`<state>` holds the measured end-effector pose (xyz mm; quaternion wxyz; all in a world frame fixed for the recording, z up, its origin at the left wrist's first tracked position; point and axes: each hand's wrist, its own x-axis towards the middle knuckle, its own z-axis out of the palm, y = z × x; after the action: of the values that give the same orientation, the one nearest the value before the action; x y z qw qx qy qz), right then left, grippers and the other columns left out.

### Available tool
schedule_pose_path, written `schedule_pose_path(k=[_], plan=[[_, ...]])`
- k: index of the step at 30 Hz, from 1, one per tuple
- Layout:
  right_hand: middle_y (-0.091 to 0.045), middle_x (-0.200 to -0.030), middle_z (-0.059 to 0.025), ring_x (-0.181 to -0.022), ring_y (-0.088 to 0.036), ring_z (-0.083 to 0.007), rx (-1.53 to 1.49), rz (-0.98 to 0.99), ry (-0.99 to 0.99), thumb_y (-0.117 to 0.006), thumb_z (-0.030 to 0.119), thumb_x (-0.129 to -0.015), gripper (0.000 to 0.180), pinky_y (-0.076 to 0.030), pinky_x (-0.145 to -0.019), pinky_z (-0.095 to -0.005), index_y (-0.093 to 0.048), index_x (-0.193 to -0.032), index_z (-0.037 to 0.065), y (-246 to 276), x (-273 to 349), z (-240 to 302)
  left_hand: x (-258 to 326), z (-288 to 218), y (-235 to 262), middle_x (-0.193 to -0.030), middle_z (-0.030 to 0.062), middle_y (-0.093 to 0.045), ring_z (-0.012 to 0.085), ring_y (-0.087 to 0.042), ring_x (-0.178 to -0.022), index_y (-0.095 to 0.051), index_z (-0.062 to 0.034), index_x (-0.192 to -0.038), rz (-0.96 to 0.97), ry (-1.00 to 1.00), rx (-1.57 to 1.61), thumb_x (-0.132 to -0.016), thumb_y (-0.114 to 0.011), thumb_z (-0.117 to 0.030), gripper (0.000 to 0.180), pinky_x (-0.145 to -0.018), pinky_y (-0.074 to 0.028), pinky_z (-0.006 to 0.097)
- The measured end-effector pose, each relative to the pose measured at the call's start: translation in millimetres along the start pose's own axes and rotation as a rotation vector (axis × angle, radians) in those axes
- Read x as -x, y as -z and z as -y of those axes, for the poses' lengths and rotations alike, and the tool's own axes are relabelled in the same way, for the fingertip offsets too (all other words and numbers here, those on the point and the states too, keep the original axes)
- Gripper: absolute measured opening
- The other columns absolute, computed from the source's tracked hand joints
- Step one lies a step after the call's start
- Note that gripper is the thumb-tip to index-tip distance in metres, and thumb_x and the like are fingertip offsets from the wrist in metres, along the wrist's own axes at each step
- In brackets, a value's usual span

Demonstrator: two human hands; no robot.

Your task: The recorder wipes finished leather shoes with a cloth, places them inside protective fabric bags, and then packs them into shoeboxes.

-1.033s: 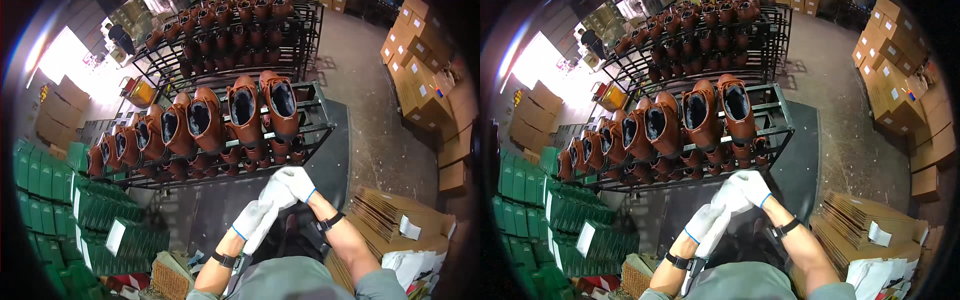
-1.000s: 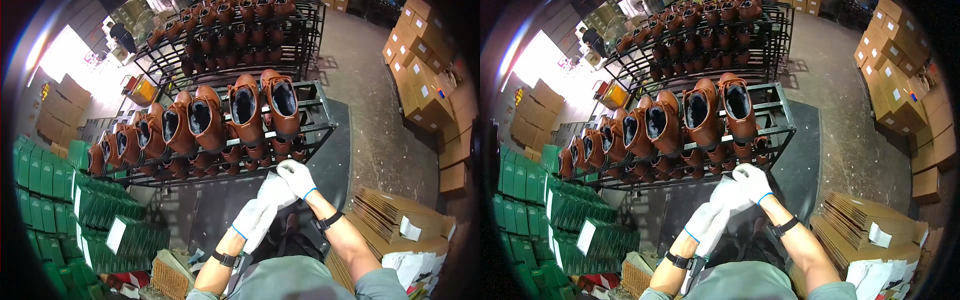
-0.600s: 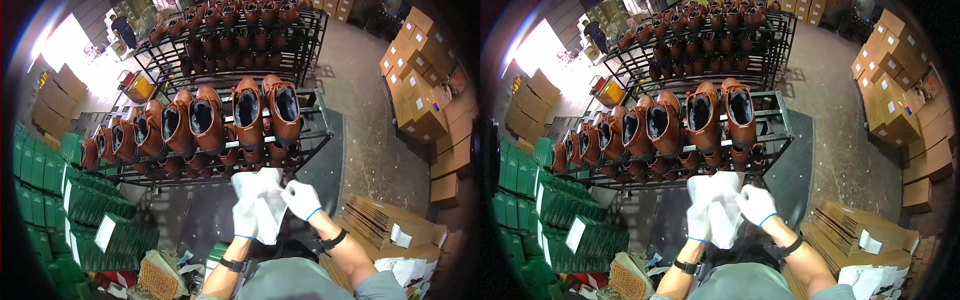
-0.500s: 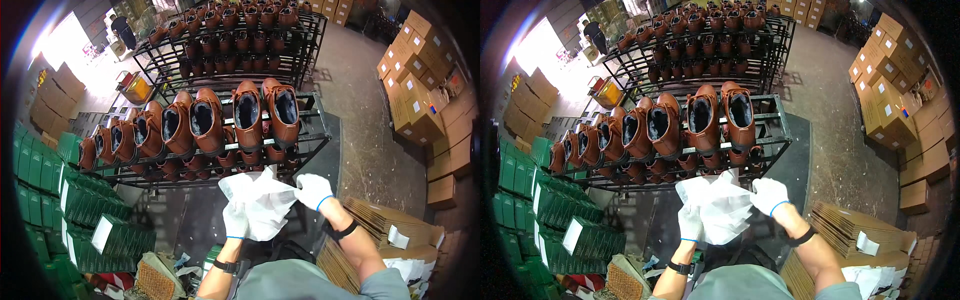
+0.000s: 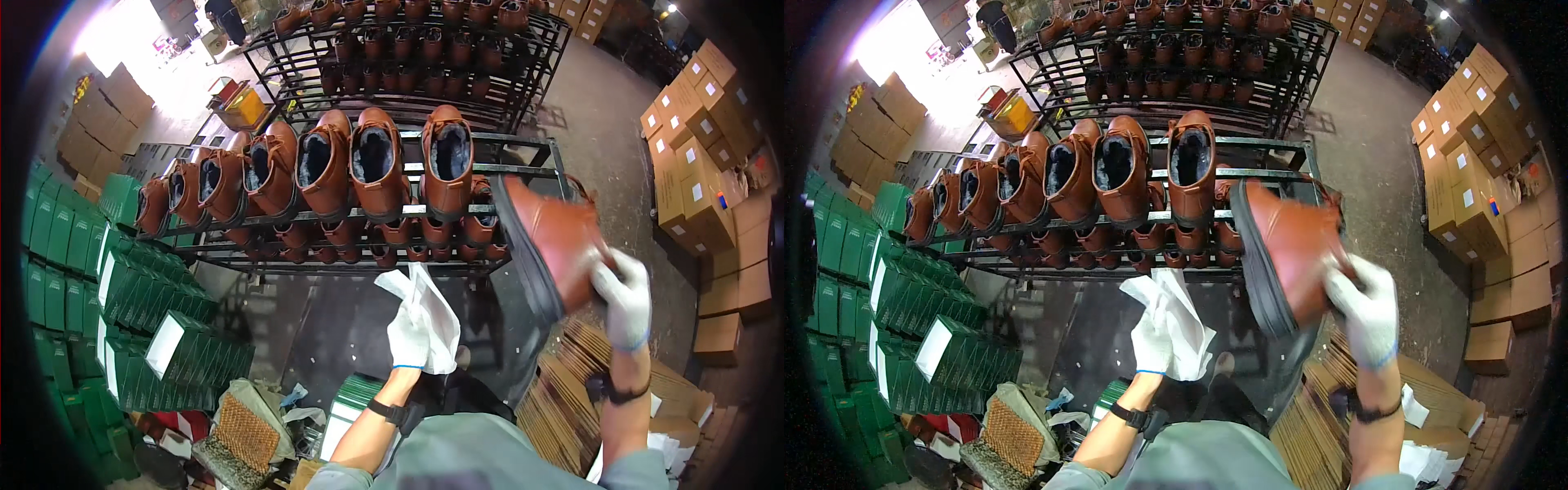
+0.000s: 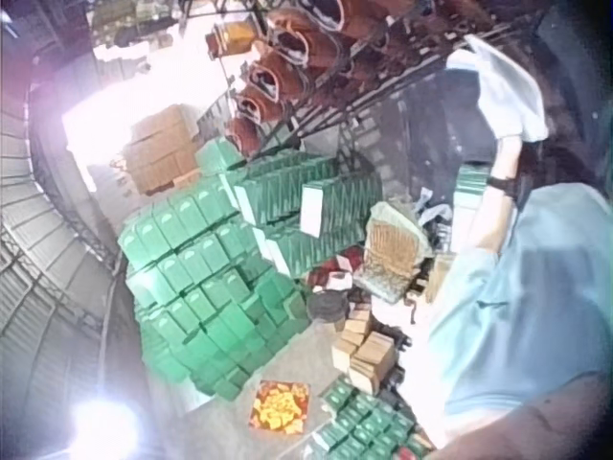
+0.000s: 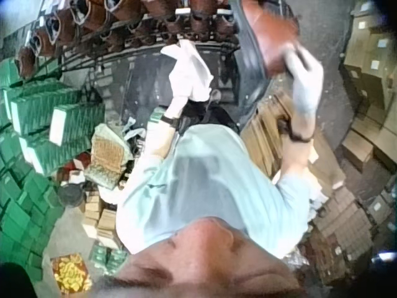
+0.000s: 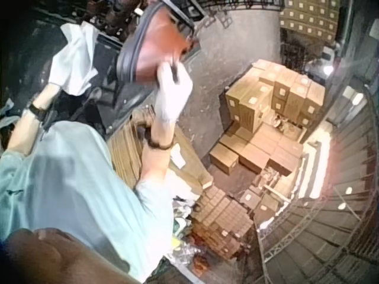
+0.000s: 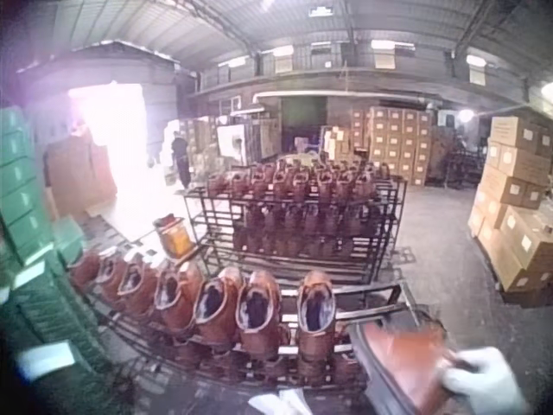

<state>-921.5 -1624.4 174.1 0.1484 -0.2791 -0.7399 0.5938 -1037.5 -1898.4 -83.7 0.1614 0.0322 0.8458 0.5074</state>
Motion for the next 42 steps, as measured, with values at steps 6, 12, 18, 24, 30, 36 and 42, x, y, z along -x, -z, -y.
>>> schedule_pose_path(k=[6, 12, 18, 24, 30, 36, 42], plan=[[-0.071, -0.086, -0.0025, -0.051, -0.049, -0.0045, -0.606, -0.071, -0.565, -0.066, 0.025, -0.108, 0.027, -0.034, -0.044, -0.0231, -0.071, -0.113, -0.001, -49.3, 98.1, -34.8, -7.4, 16.2, -10.1, -0.123, 0.0190, -0.081, 0.0285, -0.079, -0.105, -0.066, -0.0032, -0.148, 0.010, -0.216, 0.017, -0.112, -0.056, -0.015, 0.039, -0.092, -0.059, 0.037], [-0.063, -0.078, -0.0234, -0.071, -0.065, -0.0407, 0.505, 0.514, 0.089, -0.071, 0.029, -0.102, 0.032, -0.052, -0.067, -0.0468, -0.071, -0.092, -0.001, -65.4, 84.2, -49.5, -7.9, -3.5, 11.9, -0.116, 0.0174, -0.082, 0.0155, -0.074, -0.106, -0.071, 0.0025, -0.141, 0.276, -0.206, 0.030, -0.113, -0.059, -0.017, 0.036, -0.094, -0.058, 0.032], [-0.072, -0.084, -0.0162, -0.073, -0.070, -0.0390, 0.779, 0.585, 0.432, -0.073, 0.031, -0.100, 0.025, -0.054, -0.064, -0.0466, -0.074, -0.090, 0.008, -57.2, 86.2, -51.3, -9.0, -54.8, 13.0, -0.100, 0.0289, -0.075, 0.0488, -0.074, -0.092, -0.075, -0.0032, -0.127, 0.353, -0.382, 0.067, -0.107, -0.067, -0.021, 0.028, -0.079, -0.061, 0.045], [-0.070, -0.078, -0.0113, -0.074, -0.071, -0.0349, 0.762, 0.658, 0.517, -0.070, 0.027, -0.096, 0.016, -0.058, -0.065, -0.0444, -0.075, -0.088, 0.014, -77.6, 81.1, -49.3, -6.9, -82.0, 17.6, -0.098, 0.0267, -0.076, 0.0466, -0.075, -0.093, -0.076, -0.0090, -0.129, 0.436, -0.460, -0.254, -0.111, -0.061, -0.027, 0.029, -0.078, -0.059, 0.045], [-0.071, -0.079, -0.0149, -0.076, -0.072, -0.0395, 0.762, 0.314, 0.441, -0.068, 0.033, -0.101, 0.029, -0.059, -0.069, -0.0472, -0.073, -0.082, 0.012, -91.7, 83.1, -82.2, 12.7, -94.4, 39.7, -0.095, 0.0278, -0.073, 0.0483, -0.073, -0.088, -0.074, -0.0091, -0.132, 0.493, -0.594, -0.356, -0.110, -0.061, -0.023, 0.029, -0.071, -0.058, 0.053], [-0.079, -0.093, -0.0181, -0.083, -0.077, -0.0381, 0.364, 0.071, 0.073, -0.066, 0.028, -0.104, 0.029, -0.060, -0.075, -0.0438, -0.080, -0.105, 0.003, -84.4, 66.6, -81.9, 16.3, -111.5, 55.4, -0.096, 0.0275, -0.074, 0.0471, -0.075, -0.091, -0.075, -0.0078, -0.131, 0.478, -0.583, -0.251, -0.111, -0.063, -0.025, 0.029, -0.073, -0.060, 0.048], [-0.078, -0.105, -0.0224, -0.095, -0.079, -0.0354, 0.253, 0.244, 0.059, -0.069, 0.021, -0.102, 0.030, -0.061, -0.087, -0.0401, -0.078, -0.120, -0.001, -92.8, 80.2, -75.3, 25.2, -97.6, 67.6, -0.091, 0.0223, -0.078, 0.0297, -0.080, -0.078, -0.077, -0.0024, -0.126, 0.486, -0.510, -0.183, -0.112, -0.064, -0.021, 0.026, -0.071, -0.059, 0.036]])
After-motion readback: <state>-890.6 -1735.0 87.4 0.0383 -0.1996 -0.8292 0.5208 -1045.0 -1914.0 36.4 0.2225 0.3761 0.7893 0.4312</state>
